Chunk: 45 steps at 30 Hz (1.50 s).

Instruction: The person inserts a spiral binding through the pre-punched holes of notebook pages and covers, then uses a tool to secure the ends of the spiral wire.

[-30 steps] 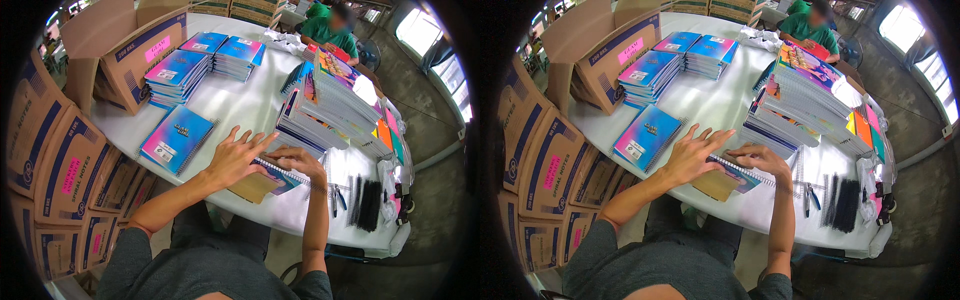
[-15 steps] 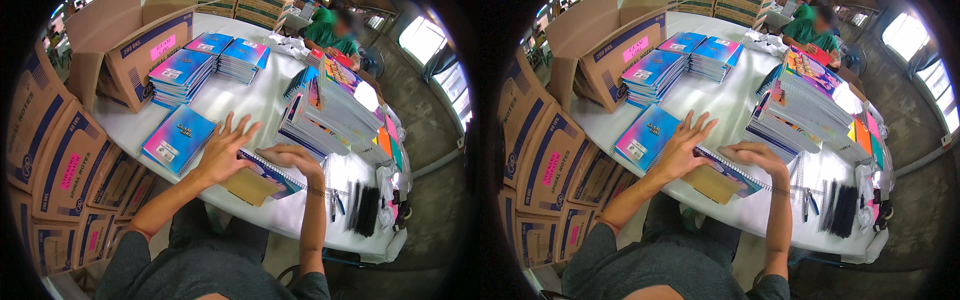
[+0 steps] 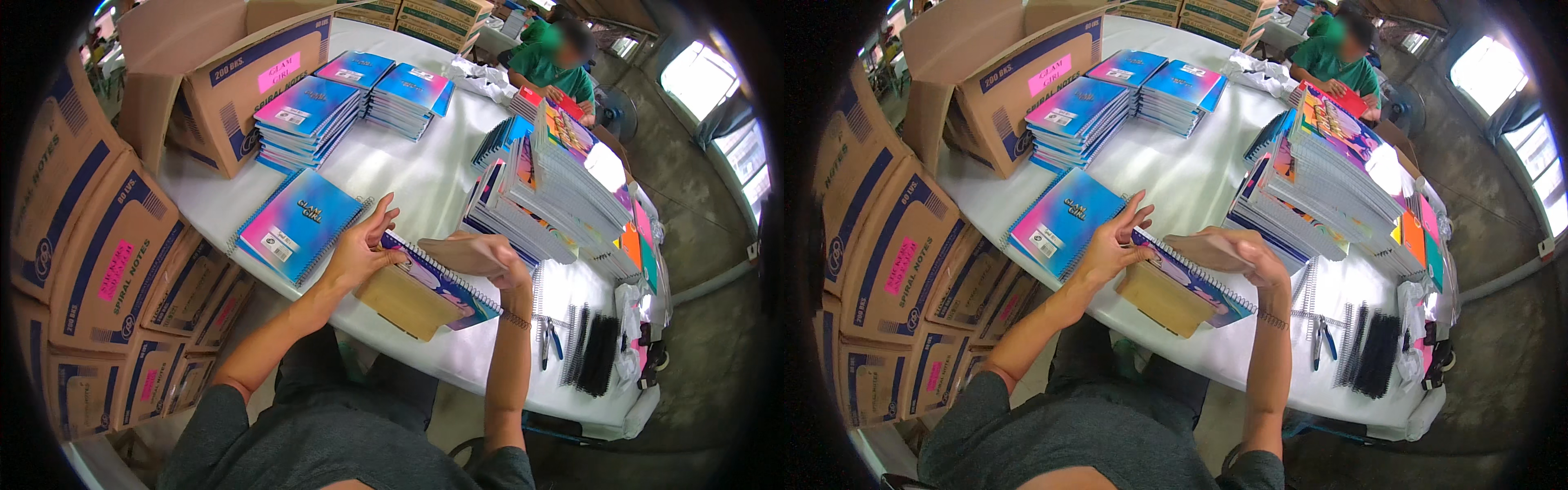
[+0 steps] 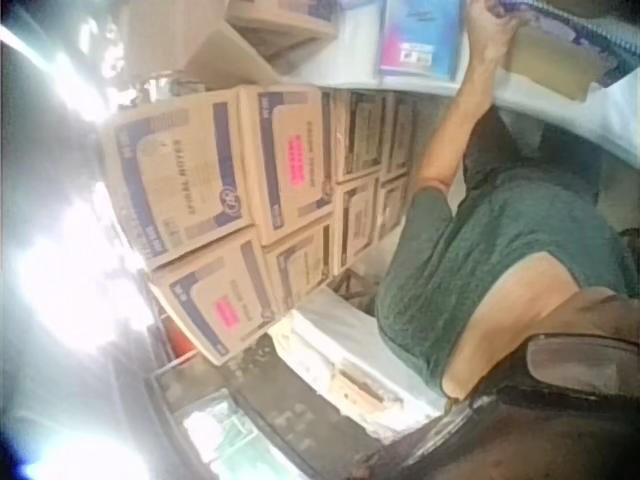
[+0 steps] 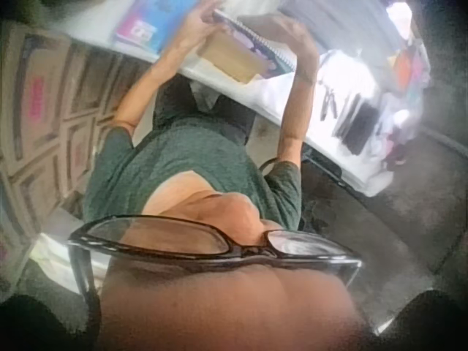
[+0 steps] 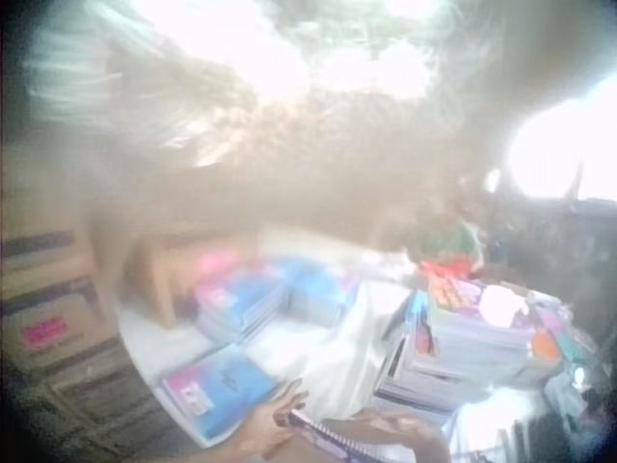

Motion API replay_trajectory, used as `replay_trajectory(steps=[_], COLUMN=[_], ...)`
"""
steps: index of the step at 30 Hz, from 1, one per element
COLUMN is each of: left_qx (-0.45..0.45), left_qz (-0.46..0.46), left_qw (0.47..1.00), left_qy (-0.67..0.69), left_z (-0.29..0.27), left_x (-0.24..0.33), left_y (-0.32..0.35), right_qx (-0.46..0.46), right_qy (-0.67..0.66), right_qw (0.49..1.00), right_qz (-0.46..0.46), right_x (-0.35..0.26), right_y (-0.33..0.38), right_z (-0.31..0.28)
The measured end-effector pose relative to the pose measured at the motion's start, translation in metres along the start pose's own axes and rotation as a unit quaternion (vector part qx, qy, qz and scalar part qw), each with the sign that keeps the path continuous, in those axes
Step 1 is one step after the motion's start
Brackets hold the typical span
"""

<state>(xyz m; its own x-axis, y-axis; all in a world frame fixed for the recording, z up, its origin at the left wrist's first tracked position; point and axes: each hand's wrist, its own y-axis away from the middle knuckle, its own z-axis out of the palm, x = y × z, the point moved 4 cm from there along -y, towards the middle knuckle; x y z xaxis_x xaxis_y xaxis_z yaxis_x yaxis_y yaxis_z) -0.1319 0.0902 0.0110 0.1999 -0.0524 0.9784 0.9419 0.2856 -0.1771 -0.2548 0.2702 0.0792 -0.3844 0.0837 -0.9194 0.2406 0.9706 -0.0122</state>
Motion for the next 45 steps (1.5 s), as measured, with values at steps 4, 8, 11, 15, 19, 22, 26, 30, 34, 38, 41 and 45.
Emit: replay_trajectory(steps=[4, 8, 11, 15, 19, 22, 26, 30, 34, 38, 41, 45], left_qx=[-0.008, 0.004, 0.009, -0.002, -0.061, -0.154, -0.200, -0.019, -0.041, -0.253, -0.168, -0.072], left_qz=[-0.025, -0.004, -0.002, -0.004, 0.022, 0.007, -0.001, 0.135, 0.276, 0.256, 0.272, 0.260], left_qw=[0.999, 1.000, 1.000, 1.000, 0.998, 0.988, 0.978, 0.991, 0.960, 0.868, 0.855, 0.858], left_qy=[0.039, 0.030, 0.023, 0.028, -0.021, 0.005, 0.057, -0.009, -0.010, -0.344, -0.408, -0.436], left_z=[0.003, -0.001, 0.001, -0.002, -0.015, -0.011, 0.010, -0.032, -0.019, 0.038, 0.062, 0.073], left_x=[0.003, -0.001, 0.000, -0.003, -0.009, -0.013, 0.024, 0.118, 0.161, 0.096, 0.054, 0.039], left_y=[0.000, -0.002, -0.001, -0.001, -0.008, -0.015, -0.029, -0.030, 0.012, 0.062, 0.070, 0.068], right_qx=[0.018, 0.002, 0.011, 0.019, 0.057, 0.094, 0.196, 0.387, 0.575, 0.437, 0.451, 0.549], right_qy=[-0.137, -0.179, 0.037, -0.027, 0.045, 0.128, 0.375, 0.320, 0.417, 0.457, 0.598, 0.487], right_qw=[0.989, 0.984, 0.995, 0.999, 0.991, 0.985, 0.904, 0.864, 0.661, 0.642, 0.561, 0.554], right_qz=[-0.048, -0.003, 0.088, 0.015, 0.109, 0.064, 0.057, 0.033, 0.241, 0.435, 0.353, 0.393], right_x=[0.009, 0.010, 0.028, 0.006, 0.029, 0.046, 0.095, 0.067, 0.074, 0.115, 0.131, 0.117], right_y=[0.003, -0.006, -0.018, -0.017, -0.011, 0.014, 0.050, 0.106, 0.243, 0.301, 0.304, 0.307], right_z=[0.002, 0.006, -0.003, 0.007, -0.002, 0.006, 0.022, 0.021, -0.017, 0.000, 0.020, 0.028])
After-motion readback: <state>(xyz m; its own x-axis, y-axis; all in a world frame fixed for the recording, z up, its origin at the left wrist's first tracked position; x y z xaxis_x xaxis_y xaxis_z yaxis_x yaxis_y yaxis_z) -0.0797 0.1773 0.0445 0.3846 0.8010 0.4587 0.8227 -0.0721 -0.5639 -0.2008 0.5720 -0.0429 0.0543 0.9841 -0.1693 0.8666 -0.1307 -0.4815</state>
